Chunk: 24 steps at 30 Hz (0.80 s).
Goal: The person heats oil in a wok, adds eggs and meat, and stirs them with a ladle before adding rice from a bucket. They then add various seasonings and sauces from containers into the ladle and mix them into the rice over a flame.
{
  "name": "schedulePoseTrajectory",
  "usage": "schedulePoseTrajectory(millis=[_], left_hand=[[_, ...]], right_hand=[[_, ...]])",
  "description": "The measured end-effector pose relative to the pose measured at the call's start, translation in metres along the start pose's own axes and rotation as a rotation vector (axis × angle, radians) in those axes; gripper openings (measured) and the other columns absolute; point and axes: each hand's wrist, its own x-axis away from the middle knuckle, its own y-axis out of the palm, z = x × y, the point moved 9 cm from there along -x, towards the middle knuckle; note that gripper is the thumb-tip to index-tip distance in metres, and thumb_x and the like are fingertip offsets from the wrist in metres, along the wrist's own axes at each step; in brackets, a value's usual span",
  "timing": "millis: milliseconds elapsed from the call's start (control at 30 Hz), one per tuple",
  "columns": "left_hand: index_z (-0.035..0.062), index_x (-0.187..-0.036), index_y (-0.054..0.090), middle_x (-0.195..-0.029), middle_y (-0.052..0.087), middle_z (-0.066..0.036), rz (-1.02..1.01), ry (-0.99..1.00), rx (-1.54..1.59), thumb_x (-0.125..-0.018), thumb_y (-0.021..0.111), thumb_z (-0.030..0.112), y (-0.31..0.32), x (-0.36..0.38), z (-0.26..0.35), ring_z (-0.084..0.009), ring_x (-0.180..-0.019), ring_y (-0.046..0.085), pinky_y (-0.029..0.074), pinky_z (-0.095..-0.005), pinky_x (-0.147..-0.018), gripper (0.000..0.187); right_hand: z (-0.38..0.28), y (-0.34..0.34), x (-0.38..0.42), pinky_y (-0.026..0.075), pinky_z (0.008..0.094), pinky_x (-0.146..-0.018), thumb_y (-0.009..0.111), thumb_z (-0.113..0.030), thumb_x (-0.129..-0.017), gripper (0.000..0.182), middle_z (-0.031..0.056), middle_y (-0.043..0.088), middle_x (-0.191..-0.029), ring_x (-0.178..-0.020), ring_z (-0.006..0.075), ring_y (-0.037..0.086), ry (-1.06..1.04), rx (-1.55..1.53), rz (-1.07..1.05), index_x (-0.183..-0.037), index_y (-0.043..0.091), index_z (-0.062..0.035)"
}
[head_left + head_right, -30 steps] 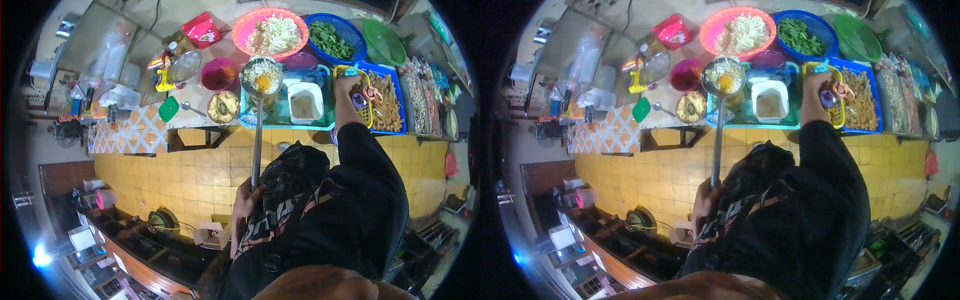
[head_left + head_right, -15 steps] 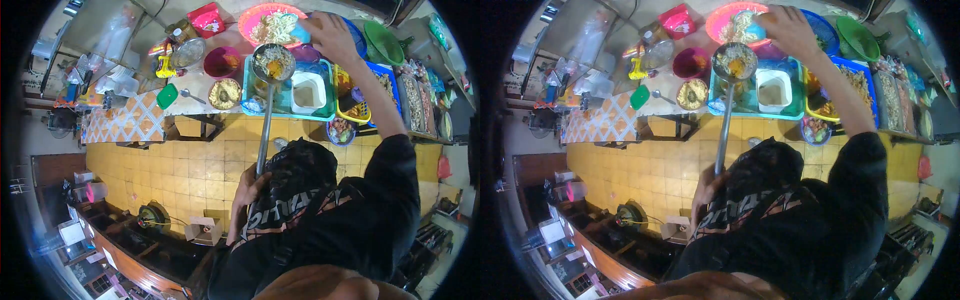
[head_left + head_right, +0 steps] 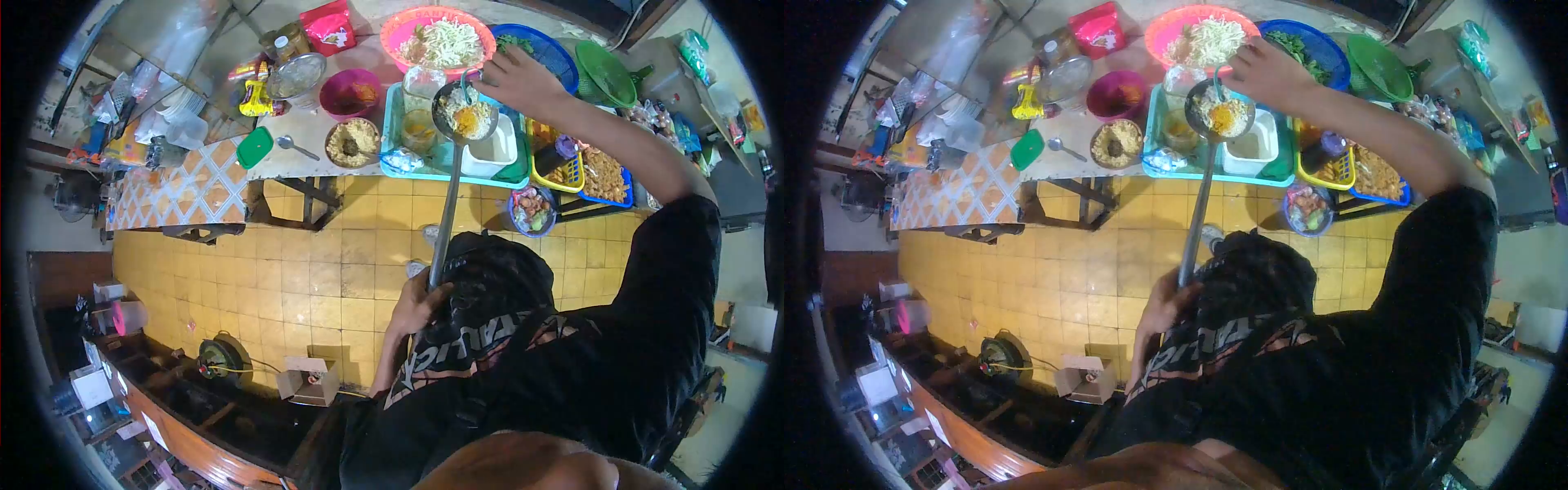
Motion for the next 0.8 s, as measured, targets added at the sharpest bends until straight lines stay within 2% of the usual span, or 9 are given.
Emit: schedulePoseTrajectory(millis=[33,233,267,300,467,533,600,767,800], left_hand=[[-0.0043,-0.106,0.054,-0.069,0.054,-0.003,-0.017,-0.078,-0.009,-0.088,0.059,0.018,0.003,0.001,-0.003,-0.0088,-0.054,0.046,0.038,-0.0253,-0.049,0.030],[-0.0044,-0.108,0.052,-0.059,0.051,-0.003,-0.066,-0.106,0.044,-0.088,0.058,0.017,0.017,-0.002,0.004,-0.0101,-0.045,0.045,0.036,-0.0260,-0.042,0.030],[-0.0044,-0.108,0.052,-0.059,0.051,-0.003,-0.064,-0.104,0.045,-0.088,0.058,0.017,0.019,-0.003,0.004,-0.0101,-0.045,0.045,0.036,-0.0260,-0.042,0.030],[-0.0043,-0.107,0.052,-0.060,0.051,-0.003,-0.071,-0.097,0.017,-0.087,0.058,0.017,0.022,-0.005,0.004,-0.0099,-0.045,0.045,0.036,-0.0259,-0.042,0.030],[-0.0043,-0.105,0.052,-0.062,0.052,-0.004,-0.081,-0.118,0.036,-0.086,0.059,0.018,0.040,-0.014,-0.003,-0.0099,-0.046,0.046,0.037,-0.0262,-0.043,0.029],[0.0005,-0.094,0.052,-0.065,0.052,-0.002,-0.092,-0.057,0.011,-0.085,0.060,0.017,0.049,-0.023,-0.002,-0.0105,-0.047,0.046,0.036,-0.0253,-0.043,0.020],[-0.0022,-0.098,0.053,-0.067,0.054,-0.005,-0.081,-0.071,-0.023,-0.085,0.061,0.018,0.058,-0.028,0.007,-0.0111,-0.051,0.048,0.038,-0.0266,-0.046,0.026],[-0.0048,-0.103,0.054,-0.072,0.057,-0.008,-0.003,-0.029,-0.144,-0.084,0.061,0.022,0.086,-0.055,0.014,-0.0122,-0.058,0.050,0.040,-0.0280,-0.052,0.034],[-0.0049,-0.102,0.054,-0.072,0.057,-0.008,0.031,0.050,-0.138,-0.084,0.061,0.023,0.092,-0.063,0.011,-0.0124,-0.058,0.050,0.040,-0.0281,-0.052,0.034]], right_hand=[[-0.001,0.003,0.004,0.035,0.0389,-0.098,0.057,-0.014,-0.078,0.044,0.0050,0.054,-0.109,-0.109,0.0209,0.049,0.000,0.004,-0.005,-0.121,0.050,-0.0154],[-0.002,0.005,0.022,0.037,0.0399,-0.096,0.057,-0.014,-0.079,0.042,0.0028,0.056,-0.104,-0.106,0.0195,0.051,-0.006,-0.053,0.044,-0.120,0.052,-0.0139],[0.001,0.004,0.025,0.037,0.0400,-0.096,0.058,-0.015,-0.078,0.036,0.0019,0.056,-0.105,-0.107,0.0195,0.051,0.003,-0.062,0.018,-0.114,0.055,-0.0139],[0.003,0.005,0.027,0.037,0.0401,-0.097,0.059,-0.016,-0.078,0.031,0.0011,0.057,-0.106,-0.109,0.0195,0.051,0.013,-0.072,-0.008,-0.108,0.057,-0.0139],[0.017,0.024,0.039,0.039,0.0417,-0.095,0.058,-0.014,-0.079,0.032,0.0037,0.058,-0.107,-0.109,0.0200,0.052,0.081,-0.135,-0.097,-0.110,0.057,-0.0111],[0.023,0.032,0.044,0.040,0.0425,-0.094,0.057,-0.013,-0.079,0.031,0.0047,0.058,-0.108,-0.109,0.0202,0.052,0.100,-0.166,-0.131,-0.110,0.057,-0.0101],[0.030,0.043,0.051,0.039,0.0366,-0.090,0.059,-0.014,-0.077,0.038,0.0029,0.060,-0.099,-0.102,0.0187,0.055,0.109,-0.183,-0.175,-0.115,0.057,-0.0147],[0.057,0.067,0.075,0.038,0.0387,-0.092,0.060,-0.016,-0.077,0.037,0.0027,0.059,-0.100,-0.104,0.0194,0.054,0.080,-0.175,-0.093,-0.113,0.057,-0.0163],[0.060,0.071,0.081,0.037,0.0393,-0.093,0.060,-0.016,-0.077,0.035,0.0029,0.059,-0.101,-0.104,0.0197,0.053,0.039,-0.161,-0.095,-0.112,0.058,-0.0169]])
